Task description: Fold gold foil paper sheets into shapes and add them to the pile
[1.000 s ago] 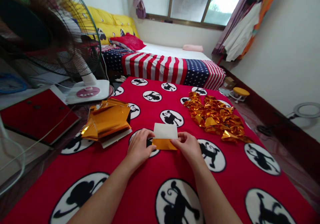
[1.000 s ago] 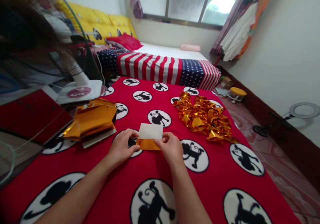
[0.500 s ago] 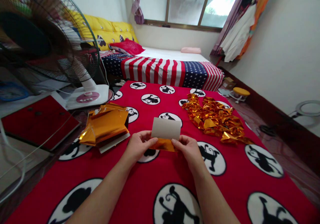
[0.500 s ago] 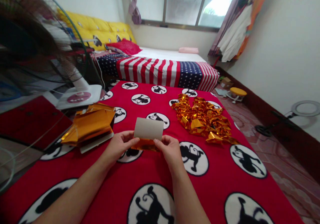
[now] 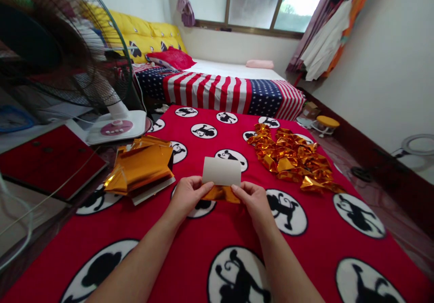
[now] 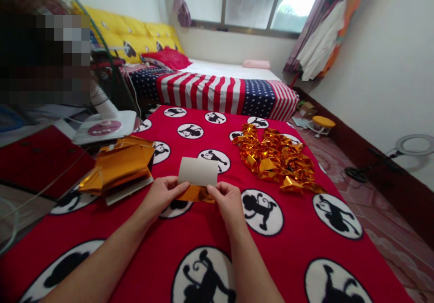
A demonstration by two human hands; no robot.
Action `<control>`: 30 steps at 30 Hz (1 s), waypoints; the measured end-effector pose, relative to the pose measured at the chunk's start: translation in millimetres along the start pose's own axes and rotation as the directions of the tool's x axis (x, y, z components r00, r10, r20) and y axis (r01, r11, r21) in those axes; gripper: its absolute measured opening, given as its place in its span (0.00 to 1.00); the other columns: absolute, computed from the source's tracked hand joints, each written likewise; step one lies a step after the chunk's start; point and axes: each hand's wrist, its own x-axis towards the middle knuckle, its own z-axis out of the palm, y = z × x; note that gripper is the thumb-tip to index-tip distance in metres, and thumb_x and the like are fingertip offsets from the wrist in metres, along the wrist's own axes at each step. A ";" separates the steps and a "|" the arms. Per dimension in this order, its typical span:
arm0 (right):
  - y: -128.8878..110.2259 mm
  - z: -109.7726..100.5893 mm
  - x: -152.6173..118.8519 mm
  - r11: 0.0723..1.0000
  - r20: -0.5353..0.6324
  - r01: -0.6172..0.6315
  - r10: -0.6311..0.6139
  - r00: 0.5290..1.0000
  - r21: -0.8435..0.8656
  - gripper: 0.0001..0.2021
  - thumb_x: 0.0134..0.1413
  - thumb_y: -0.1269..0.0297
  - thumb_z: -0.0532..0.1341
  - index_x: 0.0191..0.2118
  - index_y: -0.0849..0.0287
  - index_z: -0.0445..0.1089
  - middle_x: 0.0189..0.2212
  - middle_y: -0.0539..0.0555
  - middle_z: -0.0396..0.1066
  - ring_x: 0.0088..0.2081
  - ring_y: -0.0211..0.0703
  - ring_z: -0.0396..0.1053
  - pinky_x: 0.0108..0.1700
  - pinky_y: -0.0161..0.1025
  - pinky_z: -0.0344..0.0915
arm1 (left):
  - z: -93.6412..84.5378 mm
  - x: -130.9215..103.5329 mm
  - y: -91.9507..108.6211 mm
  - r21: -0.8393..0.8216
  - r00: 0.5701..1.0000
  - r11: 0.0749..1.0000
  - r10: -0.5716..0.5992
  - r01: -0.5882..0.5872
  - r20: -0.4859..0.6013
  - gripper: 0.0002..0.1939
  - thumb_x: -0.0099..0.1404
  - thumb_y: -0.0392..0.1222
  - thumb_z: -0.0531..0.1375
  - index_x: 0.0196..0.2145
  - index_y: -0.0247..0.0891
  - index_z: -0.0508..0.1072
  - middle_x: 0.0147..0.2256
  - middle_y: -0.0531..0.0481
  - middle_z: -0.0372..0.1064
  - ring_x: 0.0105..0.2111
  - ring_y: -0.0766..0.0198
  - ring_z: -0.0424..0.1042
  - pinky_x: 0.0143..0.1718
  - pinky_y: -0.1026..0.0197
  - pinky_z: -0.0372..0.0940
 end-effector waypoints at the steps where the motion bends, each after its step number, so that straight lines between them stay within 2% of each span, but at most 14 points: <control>1: -1.6 0.4 -1.5 1.000 0.002 -0.002 0.002 1.000 0.003 0.20 0.42 0.49 0.68 0.19 0.59 0.63 0.13 0.43 0.56 0.15 0.29 0.50 0.17 0.30 0.44 | 0.0 0.3 -0.9 0.007 1.000 1.000 0.000 0.000 -0.007 0.22 0.47 0.54 0.70 0.31 0.30 0.80 0.31 0.44 0.80 0.30 0.58 0.76 0.31 0.63 0.68; 12: -4.7 1.1 -4.5 1.000 0.006 -0.008 0.008 1.000 0.010 0.21 0.44 0.49 0.68 0.19 0.60 0.63 0.13 0.43 0.55 0.16 0.30 0.49 0.19 0.31 0.42 | 0.3 0.4 -4.2 -0.011 1.000 1.000 0.000 0.000 -0.023 0.23 0.48 0.55 0.70 0.32 0.31 0.80 0.31 0.44 0.79 0.29 0.57 0.76 0.30 0.62 0.69; 18: -6.7 2.2 -6.4 1.000 0.000 0.018 -0.018 1.000 0.005 0.21 0.44 0.49 0.68 0.18 0.60 0.63 0.14 0.44 0.57 0.18 0.31 0.49 0.21 0.32 0.44 | 0.3 1.0 -5.0 0.016 1.000 1.000 0.016 -0.016 -0.018 0.21 0.49 0.54 0.69 0.31 0.31 0.80 0.31 0.45 0.79 0.29 0.58 0.76 0.29 0.63 0.68; 20: -5.6 1.9 -6.0 1.000 0.003 0.023 -0.023 1.000 -0.016 0.21 0.45 0.48 0.67 0.19 0.59 0.63 0.14 0.44 0.57 0.18 0.31 0.50 0.21 0.32 0.44 | -0.1 1.5 -7.2 0.050 1.000 0.998 0.028 -0.028 -0.014 0.21 0.51 0.54 0.67 0.32 0.31 0.80 0.32 0.45 0.79 0.30 0.57 0.76 0.31 0.62 0.67; 22: -3.9 1.9 -5.7 0.995 -0.001 0.042 -0.042 0.999 -0.091 0.20 0.47 0.48 0.65 0.19 0.58 0.63 0.14 0.45 0.57 0.18 0.32 0.51 0.21 0.33 0.45 | -0.2 0.9 -8.9 0.174 0.997 0.983 0.067 -0.059 -0.037 0.19 0.55 0.54 0.64 0.33 0.32 0.79 0.31 0.46 0.79 0.30 0.58 0.75 0.30 0.62 0.66; 24: -2.2 2.7 -5.9 0.964 -0.024 0.082 -0.091 0.996 -0.252 0.20 0.50 0.49 0.63 0.19 0.58 0.63 0.14 0.45 0.58 0.19 0.34 0.53 0.22 0.33 0.46 | 0.2 -1.5 -9.1 0.413 0.985 0.905 0.152 -0.103 -0.086 0.17 0.59 0.52 0.61 0.30 0.34 0.78 0.28 0.48 0.77 0.29 0.59 0.73 0.29 0.63 0.62; 27: -0.7 5.7 -7.2 0.810 -0.074 0.135 -0.215 0.974 -0.570 0.18 0.52 0.53 0.61 0.19 0.57 0.64 0.15 0.47 0.61 0.21 0.36 0.57 0.25 0.34 0.49 | 2.2 -7.3 -6.5 0.753 0.947 0.645 0.305 -0.131 -0.097 0.15 0.63 0.49 0.58 0.25 0.37 0.75 0.25 0.49 0.73 0.28 0.62 0.70 0.30 0.63 0.57; 30: -0.3 10.2 -8.8 0.633 -0.080 0.136 -0.301 0.950 -0.762 0.15 0.53 0.57 0.60 0.20 0.57 0.67 0.18 0.49 0.67 0.22 0.37 0.61 0.27 0.35 0.49 | 5.2 -11.9 -3.9 0.887 0.923 0.441 0.381 -0.133 -0.051 0.14 0.64 0.47 0.57 0.23 0.39 0.70 0.28 0.49 0.71 0.30 0.62 0.69 0.31 0.62 0.56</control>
